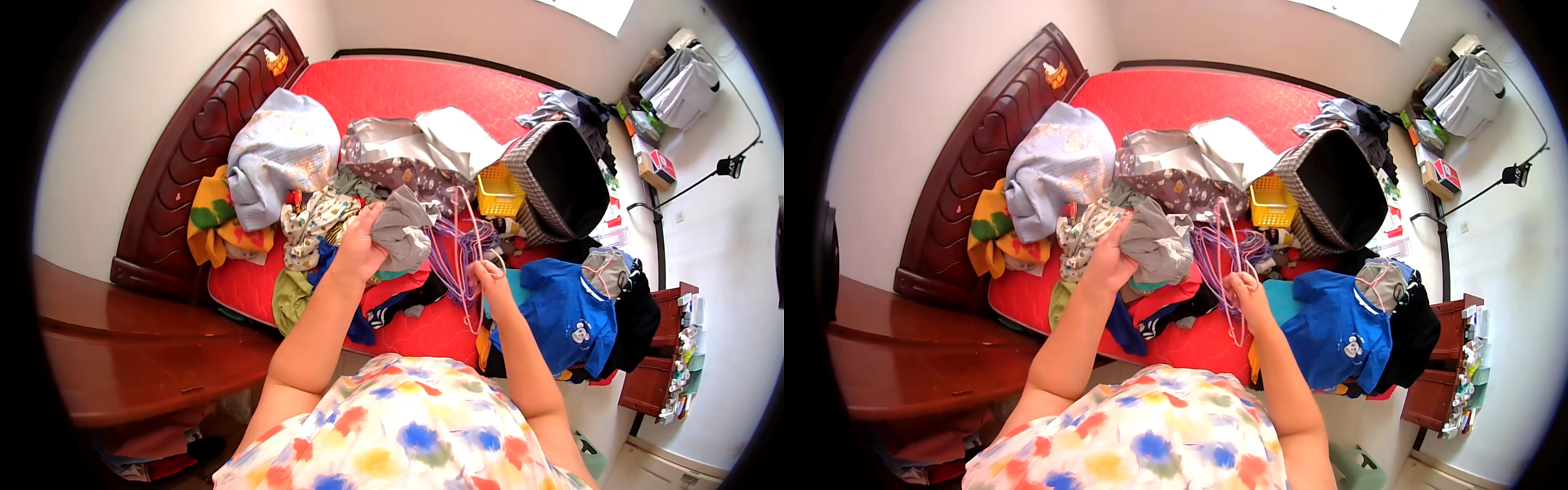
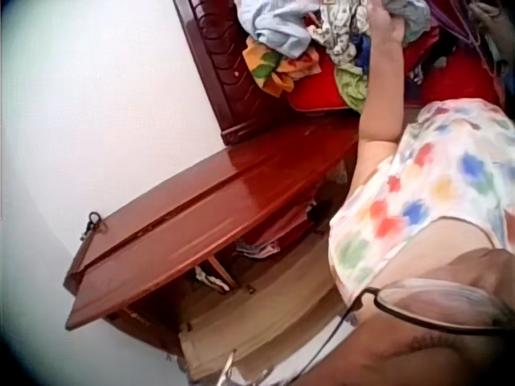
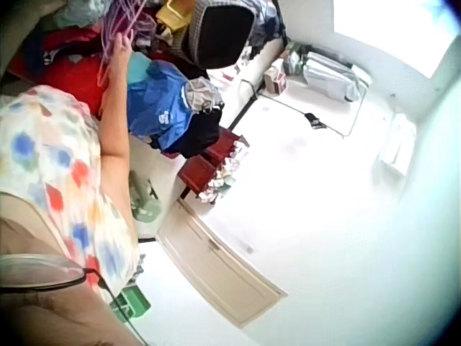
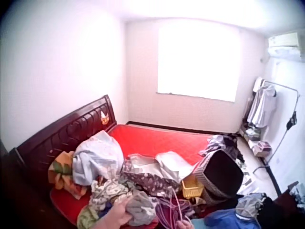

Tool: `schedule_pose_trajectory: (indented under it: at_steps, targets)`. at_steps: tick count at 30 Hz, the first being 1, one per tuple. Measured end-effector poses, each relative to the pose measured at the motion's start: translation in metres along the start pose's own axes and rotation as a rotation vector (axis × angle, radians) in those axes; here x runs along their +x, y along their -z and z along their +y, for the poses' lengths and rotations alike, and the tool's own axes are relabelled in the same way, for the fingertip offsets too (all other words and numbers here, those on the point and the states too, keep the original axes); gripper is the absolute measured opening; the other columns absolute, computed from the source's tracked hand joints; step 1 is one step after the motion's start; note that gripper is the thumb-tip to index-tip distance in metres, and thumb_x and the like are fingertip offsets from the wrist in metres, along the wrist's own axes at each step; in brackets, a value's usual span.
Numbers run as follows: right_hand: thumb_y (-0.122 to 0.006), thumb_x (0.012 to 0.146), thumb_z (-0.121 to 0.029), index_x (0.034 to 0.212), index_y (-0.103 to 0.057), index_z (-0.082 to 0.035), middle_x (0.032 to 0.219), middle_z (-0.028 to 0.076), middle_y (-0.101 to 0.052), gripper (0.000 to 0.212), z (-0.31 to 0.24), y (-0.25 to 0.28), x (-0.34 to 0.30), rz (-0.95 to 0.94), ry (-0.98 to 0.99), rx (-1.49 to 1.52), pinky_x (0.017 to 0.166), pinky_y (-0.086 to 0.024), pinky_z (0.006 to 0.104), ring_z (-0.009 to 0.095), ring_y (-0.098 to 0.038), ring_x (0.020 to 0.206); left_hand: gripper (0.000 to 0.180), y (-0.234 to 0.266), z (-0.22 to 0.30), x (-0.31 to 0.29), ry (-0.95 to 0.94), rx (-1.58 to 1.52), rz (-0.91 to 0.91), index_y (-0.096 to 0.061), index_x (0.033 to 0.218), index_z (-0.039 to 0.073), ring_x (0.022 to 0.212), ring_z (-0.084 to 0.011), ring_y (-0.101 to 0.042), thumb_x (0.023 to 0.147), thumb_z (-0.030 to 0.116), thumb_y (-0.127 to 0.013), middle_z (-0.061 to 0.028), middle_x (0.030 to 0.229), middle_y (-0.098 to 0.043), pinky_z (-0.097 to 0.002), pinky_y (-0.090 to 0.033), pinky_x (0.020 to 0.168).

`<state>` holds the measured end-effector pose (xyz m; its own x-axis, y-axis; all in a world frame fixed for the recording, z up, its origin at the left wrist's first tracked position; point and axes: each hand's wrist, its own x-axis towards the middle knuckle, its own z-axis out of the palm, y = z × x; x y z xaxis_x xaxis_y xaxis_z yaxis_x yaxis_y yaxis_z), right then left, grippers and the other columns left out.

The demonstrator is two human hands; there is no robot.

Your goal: The person puts clothes from the bed onto hangers by hand, then carries them over and hangs them inside the wardrobe on the closet rod.

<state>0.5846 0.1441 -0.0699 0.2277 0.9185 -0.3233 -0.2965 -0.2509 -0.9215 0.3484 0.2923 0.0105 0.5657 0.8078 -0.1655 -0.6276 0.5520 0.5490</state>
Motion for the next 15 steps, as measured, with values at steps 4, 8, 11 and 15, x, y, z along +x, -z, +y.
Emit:
schedule_pose_trajectory:
  at_steps: [4,8,11,15]
  targets:
    - [-0.060,0.088,-0.030,0.122,-0.056,-0.005,0.102,0.000,-0.061,0.042,0.013,0.008,0.003,-0.019,0.002,-0.015,0.056,-0.034,0.0180,0.003,-0.046,0.069,0.028,-0.062,0.004,-0.011,-0.036,-0.109,-0.081,-0.054,0.114,0.003,0.104,-0.0227,-0.058,0.095,0.022,-0.048,-0.0089,0.114,-0.060,-0.0388,-0.046,0.092]
    - [-0.062,0.087,-0.024,0.126,-0.047,-0.004,0.106,0.002,-0.060,0.047,0.006,0.004,0.000,-0.094,-0.117,0.184,0.051,-0.035,0.0187,0.006,-0.055,0.077,0.036,-0.100,0.004,-0.024,-0.070,-0.112,-0.131,-0.052,0.121,0.001,0.114,-0.0261,-0.053,0.096,0.026,-0.045,-0.0127,0.123,-0.056,-0.0417,-0.039,0.100]
    - [-0.062,0.085,-0.013,0.115,-0.051,-0.005,0.097,0.002,-0.060,0.032,-0.011,0.003,-0.004,-0.107,-0.067,0.361,0.050,-0.037,0.0185,0.010,-0.060,0.078,0.037,-0.097,0.005,-0.022,-0.097,-0.097,-0.062,-0.050,0.123,0.001,0.115,-0.0261,-0.052,0.096,0.025,-0.045,-0.0127,0.124,-0.055,-0.0419,-0.038,0.101]
    - [-0.064,0.083,-0.005,0.100,-0.054,-0.006,0.088,0.004,-0.062,0.020,-0.035,0.014,-0.007,-0.085,0.025,0.442,0.049,-0.038,0.0176,0.011,-0.062,0.074,0.038,-0.082,0.005,-0.027,-0.180,-0.021,0.041,-0.048,0.125,0.001,0.116,-0.0262,-0.051,0.096,0.025,-0.045,-0.0126,0.126,-0.054,-0.0420,-0.038,0.102]
